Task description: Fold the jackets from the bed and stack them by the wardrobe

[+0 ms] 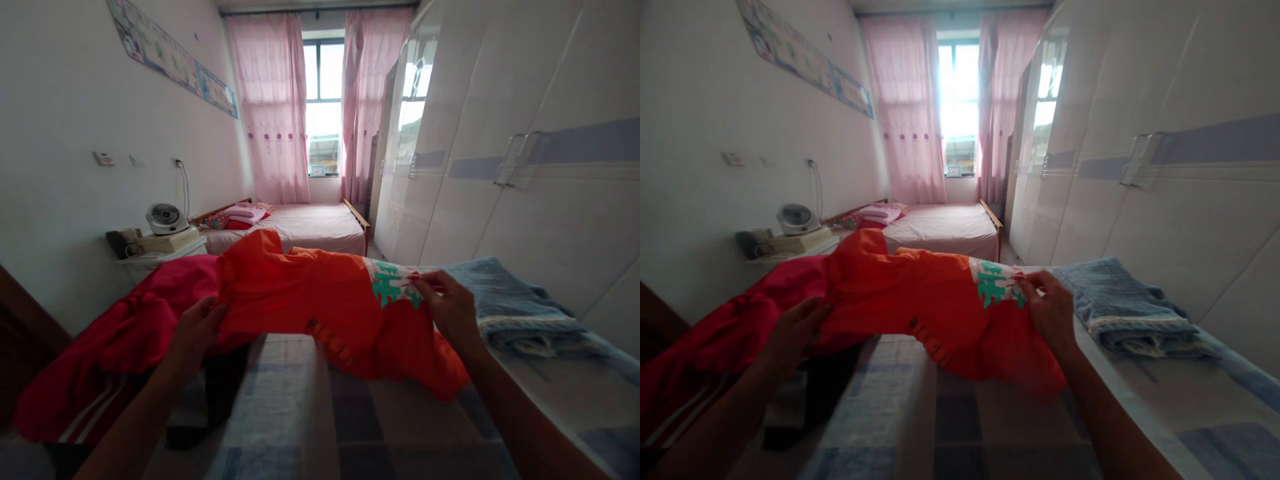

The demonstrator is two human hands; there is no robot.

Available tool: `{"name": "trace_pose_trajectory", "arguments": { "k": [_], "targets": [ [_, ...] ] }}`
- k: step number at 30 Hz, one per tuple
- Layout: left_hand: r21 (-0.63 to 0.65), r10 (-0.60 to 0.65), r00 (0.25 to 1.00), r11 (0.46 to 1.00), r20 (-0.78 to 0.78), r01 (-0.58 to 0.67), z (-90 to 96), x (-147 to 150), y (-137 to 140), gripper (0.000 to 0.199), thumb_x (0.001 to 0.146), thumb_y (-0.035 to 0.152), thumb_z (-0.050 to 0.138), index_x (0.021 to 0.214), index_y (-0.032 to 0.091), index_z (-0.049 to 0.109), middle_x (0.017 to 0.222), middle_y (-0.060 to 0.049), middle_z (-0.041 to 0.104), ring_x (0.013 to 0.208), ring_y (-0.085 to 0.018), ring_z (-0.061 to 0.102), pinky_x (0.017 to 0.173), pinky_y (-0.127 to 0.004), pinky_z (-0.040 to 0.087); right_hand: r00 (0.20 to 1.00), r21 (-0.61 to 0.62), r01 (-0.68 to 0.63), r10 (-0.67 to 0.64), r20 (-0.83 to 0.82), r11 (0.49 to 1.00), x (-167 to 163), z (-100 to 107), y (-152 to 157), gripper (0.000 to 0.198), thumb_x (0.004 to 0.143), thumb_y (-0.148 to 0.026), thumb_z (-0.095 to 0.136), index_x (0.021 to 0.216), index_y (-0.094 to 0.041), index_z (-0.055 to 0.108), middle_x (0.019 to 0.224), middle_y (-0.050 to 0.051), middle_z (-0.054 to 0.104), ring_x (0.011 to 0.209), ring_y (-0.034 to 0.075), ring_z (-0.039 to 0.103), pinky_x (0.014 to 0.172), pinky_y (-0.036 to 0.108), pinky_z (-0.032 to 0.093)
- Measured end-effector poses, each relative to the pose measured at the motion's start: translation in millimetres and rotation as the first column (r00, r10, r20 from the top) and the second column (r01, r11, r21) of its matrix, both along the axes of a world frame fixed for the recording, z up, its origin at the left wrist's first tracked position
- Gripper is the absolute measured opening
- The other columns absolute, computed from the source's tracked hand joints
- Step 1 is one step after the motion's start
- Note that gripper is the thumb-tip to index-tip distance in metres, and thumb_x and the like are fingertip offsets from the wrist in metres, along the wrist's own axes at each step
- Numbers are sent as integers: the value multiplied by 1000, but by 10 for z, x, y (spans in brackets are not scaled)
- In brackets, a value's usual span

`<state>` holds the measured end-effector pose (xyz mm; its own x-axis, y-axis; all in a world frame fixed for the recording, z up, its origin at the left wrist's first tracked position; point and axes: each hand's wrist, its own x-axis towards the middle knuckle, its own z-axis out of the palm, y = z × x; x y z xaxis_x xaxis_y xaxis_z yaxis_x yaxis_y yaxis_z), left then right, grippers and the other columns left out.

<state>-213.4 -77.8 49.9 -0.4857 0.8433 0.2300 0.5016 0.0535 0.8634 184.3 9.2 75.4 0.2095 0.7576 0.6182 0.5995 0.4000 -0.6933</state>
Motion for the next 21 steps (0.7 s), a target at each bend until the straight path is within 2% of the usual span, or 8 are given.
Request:
{"name": "trace_pose_trajectory", "arguments": {
  "k": [2, 4, 7, 11, 13, 15, 18, 21],
  "targets": [
    [15, 79, 997, 997, -28, -79, -45, -63, -33, 30, 77, 42, 51, 92, 16, 56, 67, 1, 57, 55, -17, 59, 48, -25, 49, 998, -80, -20, 25, 64, 997, -17, -152, -23, 23, 76, -42, 54, 78, -20, 61, 75, 2, 64, 71, 18, 57, 71, 30, 42],
    [119, 156, 950, 985, -269, -128, -72, 12, -62, 40, 77, 40, 51, 106, 13, 55, 95, -11, 62, 85, -26, 63, 71, -37, 53, 999, -137, -35, 38, 21, 990, -82, -299, -70, 24, 79, -42, 50, 82, -20, 59, 75, 2, 63, 70, 17, 56, 69, 30, 41],
    [336, 208, 775, 942, -597, 6, -29, 350, -84, 49, 84, 35, 45, 128, 13, 42, 132, -18, 44, 124, -31, 41, 101, -48, 36, 970, -239, -244, 237, -58, 940, -200, -409, -193, 23, 82, -40, 48, 84, -19, 58, 73, 0, 60, 67, 16, 53, 65, 28, 41],
    [197, -134, 641, 887, -755, 417, 43, 954, 18, 55, 87, 41, 49, 137, 22, 35, 141, -12, 37, 132, -26, 31, 107, -44, 30, 752, -378, -645, 639, -162, 664, -350, -323, -458, 20, 82, -38, 53, 78, -18, 55, 72, -2, 55, 65, 12, 49, 61, 24, 40],
    [39, -357, 538, 806, -764, 590, 18, 1222, 128, 66, 79, 46, 60, 137, 23, 37, 141, -13, 39, 130, -28, 34, 105, -42, 33, 626, -432, -753, 742, -238, 497, -419, -238, -601, 20, 82, -37, 54, 77, -18, 54, 72, -2, 53, 63, 11, 46, 57, 22, 39],
    [-112, -550, 431, 699, -715, 706, -38, 1437, 254, 52, 74, 45, 67, 121, 24, 55, 126, -10, 55, 116, -27, 50, 96, -36, 41, 578, -477, -768, 782, -232, 427, -454, -175, -703, 20, 80, -37, 55, 75, -17, 54, 70, -2, 52, 62, 10, 45, 55, 22, 37],
    [-191, -660, 441, 661, -609, 726, -77, 1608, 451, 15, 77, 36, 64, 77, 21, 68, 83, -4, 70, 80, -20, 65, 72, -26, 48, 683, -494, -667, 722, -107, 558, -360, -190, -695, 24, 80, -40, 55, 70, -18, 55, 66, -1, 53, 62, 12, 47, 56, 23, 40],
    [-58, -526, 639, 795, -562, 604, 92, 1489, 668, 18, 78, 22, 57, 62, 16, 65, 66, -5, 68, 67, -19, 64, 61, -25, 46, 866, -409, -472, 497, -52, 781, -74, -359, -491, 27, 77, -46, 53, 77, -20, 60, 69, 0, 59, 66, 15, 54, 61, 25, 44]
  ]
}}
